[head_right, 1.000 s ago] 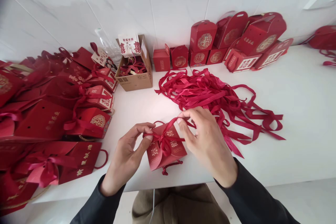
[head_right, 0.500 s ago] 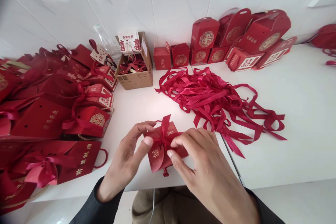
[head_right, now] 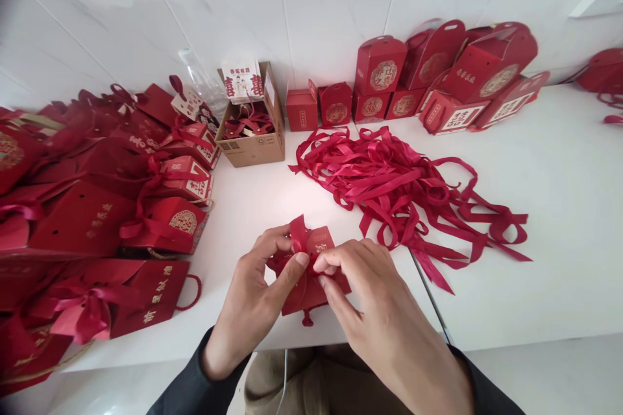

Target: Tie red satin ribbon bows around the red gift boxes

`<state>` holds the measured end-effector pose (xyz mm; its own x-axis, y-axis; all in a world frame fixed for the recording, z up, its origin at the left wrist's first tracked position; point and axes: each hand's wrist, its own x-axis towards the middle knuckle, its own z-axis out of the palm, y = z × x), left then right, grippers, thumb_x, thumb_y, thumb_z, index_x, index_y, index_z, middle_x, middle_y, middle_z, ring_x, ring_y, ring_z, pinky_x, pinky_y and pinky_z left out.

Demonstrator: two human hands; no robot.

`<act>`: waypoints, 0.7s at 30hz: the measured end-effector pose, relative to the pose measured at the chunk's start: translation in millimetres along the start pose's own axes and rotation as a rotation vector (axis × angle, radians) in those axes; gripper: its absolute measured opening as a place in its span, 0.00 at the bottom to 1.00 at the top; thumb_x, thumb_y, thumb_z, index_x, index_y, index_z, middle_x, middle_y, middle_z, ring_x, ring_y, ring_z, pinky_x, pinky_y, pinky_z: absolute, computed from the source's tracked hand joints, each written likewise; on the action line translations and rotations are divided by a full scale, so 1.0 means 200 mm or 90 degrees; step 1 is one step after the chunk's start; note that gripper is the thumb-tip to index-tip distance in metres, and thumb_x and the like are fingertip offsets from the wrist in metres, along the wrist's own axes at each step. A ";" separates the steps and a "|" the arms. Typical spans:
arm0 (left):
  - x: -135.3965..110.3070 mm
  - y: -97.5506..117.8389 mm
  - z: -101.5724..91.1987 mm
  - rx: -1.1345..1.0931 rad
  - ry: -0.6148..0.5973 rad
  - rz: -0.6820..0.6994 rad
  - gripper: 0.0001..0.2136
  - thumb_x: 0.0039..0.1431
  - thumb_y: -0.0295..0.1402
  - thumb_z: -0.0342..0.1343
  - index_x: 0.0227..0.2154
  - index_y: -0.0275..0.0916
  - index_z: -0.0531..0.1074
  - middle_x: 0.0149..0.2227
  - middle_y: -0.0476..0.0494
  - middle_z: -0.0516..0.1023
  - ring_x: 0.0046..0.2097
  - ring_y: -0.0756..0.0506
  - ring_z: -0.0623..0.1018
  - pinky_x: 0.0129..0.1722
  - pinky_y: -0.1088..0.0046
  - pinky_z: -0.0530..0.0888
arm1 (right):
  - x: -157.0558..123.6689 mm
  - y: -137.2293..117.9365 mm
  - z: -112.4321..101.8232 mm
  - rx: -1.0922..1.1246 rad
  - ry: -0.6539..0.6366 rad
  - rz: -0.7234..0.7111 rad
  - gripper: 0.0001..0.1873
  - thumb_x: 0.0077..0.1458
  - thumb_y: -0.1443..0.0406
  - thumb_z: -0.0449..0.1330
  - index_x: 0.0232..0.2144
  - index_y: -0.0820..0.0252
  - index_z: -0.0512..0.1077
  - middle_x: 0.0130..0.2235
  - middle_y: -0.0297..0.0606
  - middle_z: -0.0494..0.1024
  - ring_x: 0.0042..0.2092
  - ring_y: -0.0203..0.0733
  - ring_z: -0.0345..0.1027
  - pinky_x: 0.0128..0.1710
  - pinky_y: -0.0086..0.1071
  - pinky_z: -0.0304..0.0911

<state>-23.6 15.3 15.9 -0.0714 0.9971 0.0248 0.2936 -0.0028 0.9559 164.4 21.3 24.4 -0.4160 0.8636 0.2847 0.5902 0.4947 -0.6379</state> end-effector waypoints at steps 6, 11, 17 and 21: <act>0.00 0.02 -0.01 -0.088 -0.024 -0.014 0.08 0.68 0.36 0.54 0.36 0.40 0.75 0.49 0.39 0.79 0.52 0.39 0.77 0.53 0.59 0.70 | 0.00 0.01 -0.01 0.026 -0.031 0.100 0.06 0.71 0.55 0.57 0.46 0.46 0.68 0.44 0.32 0.75 0.45 0.45 0.70 0.42 0.37 0.66; -0.01 0.01 0.00 -0.053 -0.004 -0.029 0.08 0.64 0.40 0.60 0.37 0.41 0.77 0.50 0.39 0.79 0.55 0.37 0.75 0.56 0.56 0.69 | 0.03 0.00 -0.02 0.039 -0.050 0.113 0.11 0.72 0.55 0.54 0.39 0.50 0.71 0.39 0.34 0.78 0.41 0.46 0.72 0.40 0.39 0.67; -0.03 -0.01 0.00 -0.100 -0.004 -0.013 0.07 0.68 0.37 0.57 0.38 0.43 0.78 0.52 0.42 0.79 0.55 0.39 0.76 0.56 0.58 0.70 | 0.05 -0.01 -0.01 0.029 -0.048 0.145 0.16 0.73 0.55 0.51 0.34 0.52 0.69 0.32 0.33 0.76 0.33 0.45 0.70 0.34 0.38 0.65; -0.04 -0.02 0.00 -0.126 -0.002 -0.007 0.08 0.69 0.35 0.55 0.40 0.43 0.79 0.54 0.41 0.78 0.60 0.40 0.74 0.61 0.58 0.68 | 0.07 -0.02 0.00 0.012 -0.054 0.131 0.20 0.74 0.55 0.48 0.29 0.53 0.65 0.28 0.33 0.72 0.33 0.45 0.69 0.35 0.38 0.65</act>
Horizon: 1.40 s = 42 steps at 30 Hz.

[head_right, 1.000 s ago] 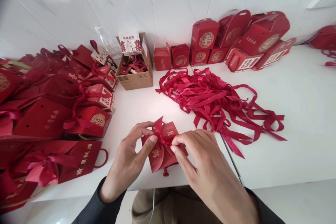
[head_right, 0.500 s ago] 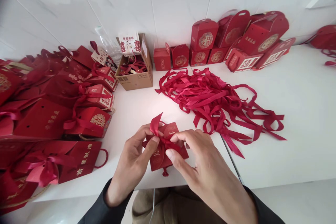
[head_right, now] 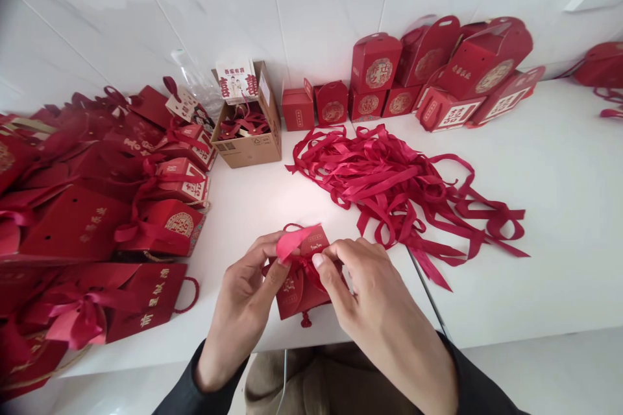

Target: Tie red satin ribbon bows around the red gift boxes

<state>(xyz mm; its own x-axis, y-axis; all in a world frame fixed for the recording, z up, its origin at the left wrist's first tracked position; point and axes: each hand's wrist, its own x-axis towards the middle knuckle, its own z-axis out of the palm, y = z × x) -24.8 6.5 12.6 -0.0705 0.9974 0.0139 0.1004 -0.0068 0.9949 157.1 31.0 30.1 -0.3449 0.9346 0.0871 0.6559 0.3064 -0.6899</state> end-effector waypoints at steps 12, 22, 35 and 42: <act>0.01 -0.01 0.02 0.020 0.013 -0.036 0.10 0.68 0.41 0.56 0.37 0.41 0.77 0.54 0.38 0.79 0.56 0.37 0.78 0.60 0.55 0.71 | 0.03 -0.01 0.01 -0.049 0.027 -0.088 0.21 0.74 0.61 0.49 0.26 0.53 0.59 0.24 0.30 0.69 0.27 0.41 0.66 0.30 0.35 0.60; -0.01 -0.04 0.03 0.033 0.019 0.017 0.07 0.68 0.38 0.57 0.43 0.42 0.73 0.58 0.37 0.73 0.64 0.36 0.71 0.64 0.51 0.67 | -0.02 0.01 -0.02 0.012 -0.013 -0.036 0.15 0.73 0.52 0.53 0.37 0.52 0.69 0.35 0.34 0.76 0.37 0.45 0.72 0.36 0.37 0.67; -0.10 -0.09 -0.07 0.145 0.098 0.037 0.05 0.69 0.35 0.56 0.44 0.45 0.74 0.54 0.41 0.75 0.58 0.39 0.76 0.56 0.58 0.71 | -0.08 0.06 -0.01 0.022 -0.043 -0.121 0.05 0.75 0.63 0.51 0.44 0.49 0.67 0.41 0.34 0.74 0.43 0.45 0.70 0.43 0.40 0.65; -0.07 -0.09 -0.06 0.078 0.115 0.006 0.06 0.72 0.36 0.52 0.40 0.42 0.71 0.49 0.41 0.77 0.50 0.42 0.78 0.51 0.64 0.71 | -0.11 0.07 -0.02 0.004 -0.065 -0.125 0.08 0.75 0.64 0.49 0.41 0.51 0.66 0.37 0.34 0.73 0.40 0.44 0.69 0.40 0.39 0.65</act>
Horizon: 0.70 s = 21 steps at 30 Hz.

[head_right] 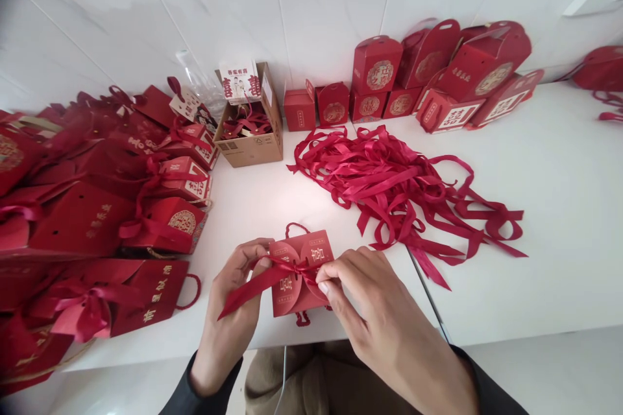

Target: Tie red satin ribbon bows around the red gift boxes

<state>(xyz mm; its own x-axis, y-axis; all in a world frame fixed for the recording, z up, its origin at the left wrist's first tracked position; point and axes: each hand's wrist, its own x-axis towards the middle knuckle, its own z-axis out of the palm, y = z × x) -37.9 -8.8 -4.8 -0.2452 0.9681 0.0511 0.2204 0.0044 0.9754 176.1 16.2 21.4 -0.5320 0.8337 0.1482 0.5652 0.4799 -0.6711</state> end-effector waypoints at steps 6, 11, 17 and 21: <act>-0.04 0.00 -0.05 0.004 -0.117 0.090 0.18 0.68 0.28 0.55 0.58 0.48 0.64 0.65 0.39 0.66 0.68 0.39 0.67 0.65 0.58 0.65 | -0.01 0.00 -0.02 0.027 0.092 0.091 0.13 0.74 0.55 0.53 0.57 0.44 0.65 0.46 0.35 0.75 0.45 0.44 0.72 0.39 0.36 0.70; -0.02 0.04 -0.03 0.089 -0.108 0.123 0.07 0.68 0.30 0.58 0.46 0.46 0.73 0.60 0.42 0.72 0.64 0.40 0.70 0.60 0.61 0.69 | 0.05 0.03 -0.02 -0.002 0.099 0.062 0.07 0.74 0.56 0.54 0.46 0.47 0.70 0.45 0.35 0.73 0.49 0.46 0.70 0.48 0.40 0.67; -0.03 0.01 -0.05 0.044 -0.060 0.102 0.10 0.69 0.31 0.57 0.51 0.49 0.71 0.62 0.43 0.72 0.66 0.40 0.69 0.65 0.57 0.66 | 0.07 0.04 -0.02 0.036 0.148 0.149 0.10 0.73 0.53 0.54 0.45 0.48 0.71 0.45 0.35 0.76 0.42 0.43 0.72 0.32 0.31 0.68; -0.06 0.00 -0.08 0.029 -0.069 0.139 0.20 0.70 0.29 0.52 0.62 0.50 0.63 0.66 0.41 0.66 0.69 0.39 0.66 0.67 0.52 0.64 | 0.02 0.03 -0.03 0.049 0.170 0.157 0.10 0.72 0.52 0.54 0.45 0.47 0.69 0.41 0.32 0.76 0.40 0.42 0.72 0.29 0.29 0.66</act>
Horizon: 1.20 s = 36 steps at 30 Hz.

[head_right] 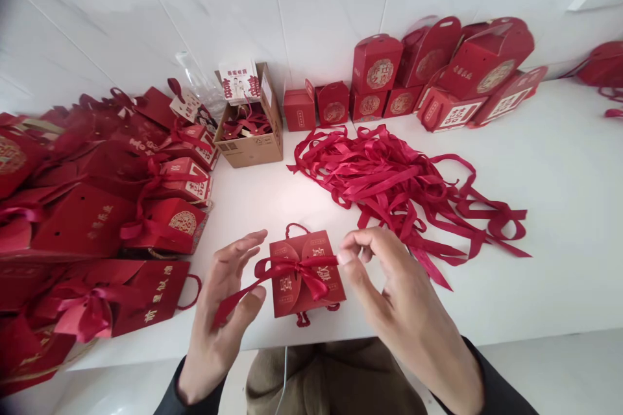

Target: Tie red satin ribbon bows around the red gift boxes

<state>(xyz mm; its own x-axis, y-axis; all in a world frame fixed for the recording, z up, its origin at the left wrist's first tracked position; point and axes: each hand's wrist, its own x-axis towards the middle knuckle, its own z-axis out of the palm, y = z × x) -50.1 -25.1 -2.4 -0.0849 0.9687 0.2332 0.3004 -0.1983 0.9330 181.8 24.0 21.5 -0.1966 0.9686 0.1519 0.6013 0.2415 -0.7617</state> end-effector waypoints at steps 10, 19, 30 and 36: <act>0.08 0.09 0.03 0.254 -0.006 0.054 0.17 0.64 0.25 0.54 0.54 0.43 0.68 0.53 0.41 0.71 0.56 0.42 0.72 0.55 0.63 0.72 | -0.05 -0.03 0.04 -0.074 -0.073 -0.199 0.08 0.72 0.63 0.56 0.51 0.50 0.65 0.44 0.36 0.73 0.47 0.47 0.67 0.49 0.42 0.63; 0.06 0.02 -0.06 0.273 -0.028 0.080 0.10 0.67 0.21 0.54 0.43 0.44 0.72 0.45 0.47 0.74 0.47 0.47 0.75 0.48 0.71 0.73 | -0.06 0.00 0.05 -0.054 -0.122 -0.184 0.04 0.75 0.64 0.51 0.44 0.51 0.65 0.40 0.34 0.73 0.42 0.45 0.65 0.41 0.41 0.62; 0.05 0.03 -0.06 0.257 -0.036 0.127 0.16 0.65 0.21 0.55 0.52 0.43 0.65 0.50 0.43 0.75 0.52 0.45 0.75 0.52 0.68 0.72 | -0.03 -0.01 0.02 -0.035 -0.065 -0.067 0.15 0.73 0.52 0.54 0.56 0.47 0.66 0.41 0.35 0.74 0.41 0.44 0.69 0.31 0.32 0.65; 0.03 0.04 -0.07 0.275 -0.004 0.130 0.08 0.66 0.22 0.55 0.38 0.43 0.67 0.48 0.44 0.75 0.52 0.46 0.75 0.50 0.70 0.72 | 0.05 0.00 0.03 -0.041 -0.052 -0.095 0.10 0.73 0.54 0.55 0.39 0.49 0.71 0.38 0.32 0.76 0.39 0.42 0.70 0.35 0.32 0.66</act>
<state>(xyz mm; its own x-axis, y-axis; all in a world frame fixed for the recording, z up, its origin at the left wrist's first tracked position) -62.5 -23.4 9.9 0.0226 0.9178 0.3965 0.6782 -0.3054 0.6684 175.4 33.3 19.3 -0.3486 0.9143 0.2062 0.6089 0.3882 -0.6918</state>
